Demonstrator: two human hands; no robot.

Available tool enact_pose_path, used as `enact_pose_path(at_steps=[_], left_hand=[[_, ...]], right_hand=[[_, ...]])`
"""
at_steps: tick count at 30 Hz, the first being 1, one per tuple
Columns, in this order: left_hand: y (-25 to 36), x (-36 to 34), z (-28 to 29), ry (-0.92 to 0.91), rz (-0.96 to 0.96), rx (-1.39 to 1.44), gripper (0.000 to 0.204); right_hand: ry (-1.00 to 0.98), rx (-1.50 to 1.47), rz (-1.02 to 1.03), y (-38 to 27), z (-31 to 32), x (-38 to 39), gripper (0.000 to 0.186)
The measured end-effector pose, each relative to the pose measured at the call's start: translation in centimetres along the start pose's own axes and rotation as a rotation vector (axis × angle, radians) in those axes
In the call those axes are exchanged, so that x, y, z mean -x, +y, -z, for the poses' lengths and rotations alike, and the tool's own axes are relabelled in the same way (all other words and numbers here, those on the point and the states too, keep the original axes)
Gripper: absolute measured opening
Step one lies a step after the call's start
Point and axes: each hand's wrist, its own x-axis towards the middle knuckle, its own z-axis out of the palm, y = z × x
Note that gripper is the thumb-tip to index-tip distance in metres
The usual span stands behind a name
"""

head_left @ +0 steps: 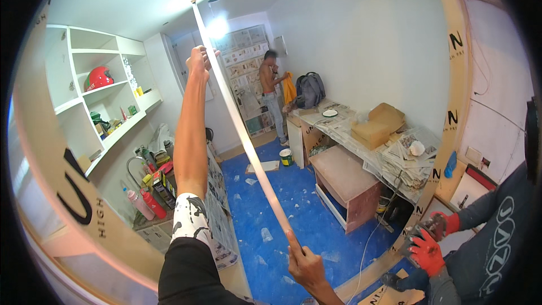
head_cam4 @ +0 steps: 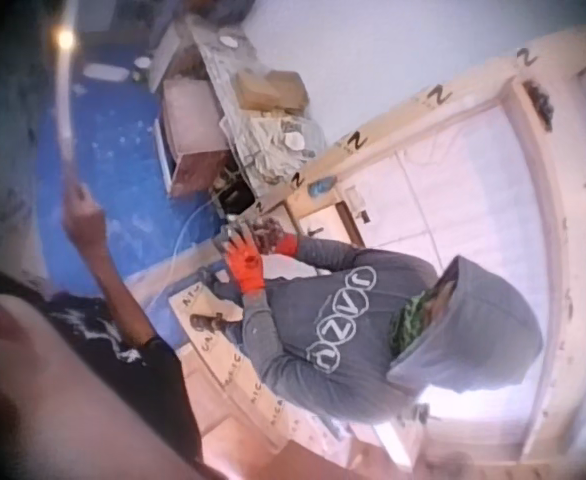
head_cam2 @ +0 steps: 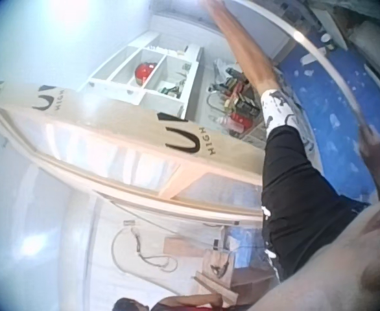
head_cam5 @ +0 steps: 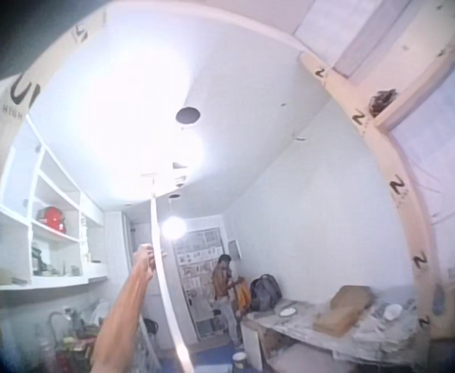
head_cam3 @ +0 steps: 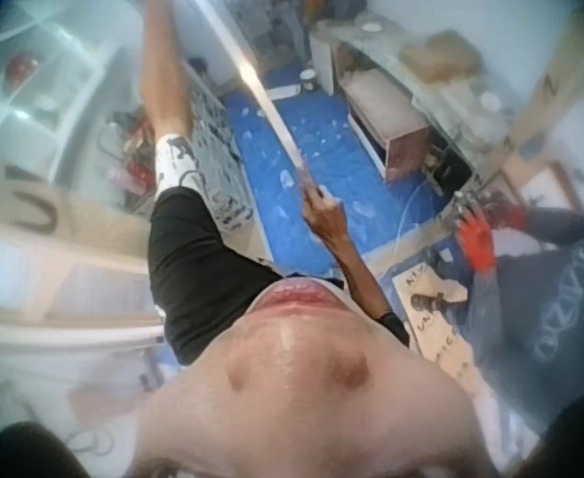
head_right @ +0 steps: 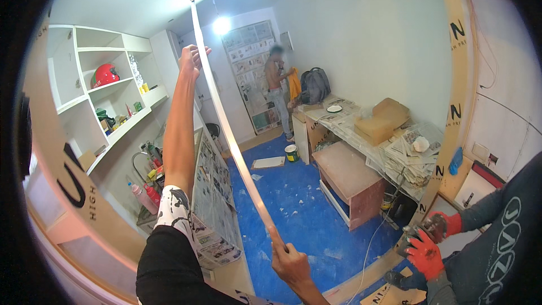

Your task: The person paints a section of the ceiling using a paint roller on an extension pole, occasionally dipping the roller into a paint tray on the floor.

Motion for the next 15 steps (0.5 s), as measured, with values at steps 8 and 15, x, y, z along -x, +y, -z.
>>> enact_pose_path(at_steps=[8,15], left_hand=[[8.1,20.6,-3.1,0.044,-0.154,0.132,0.028],[13.6,33.3,-5.7,-0.045,-0.189,0.163,0.029]], right_hand=[[0.003,0.023,0.008,-3.3,10.0,19.6,0.051],[-0.194,-0.028,-0.249,-8.5,21.6,30.3,0.064]])
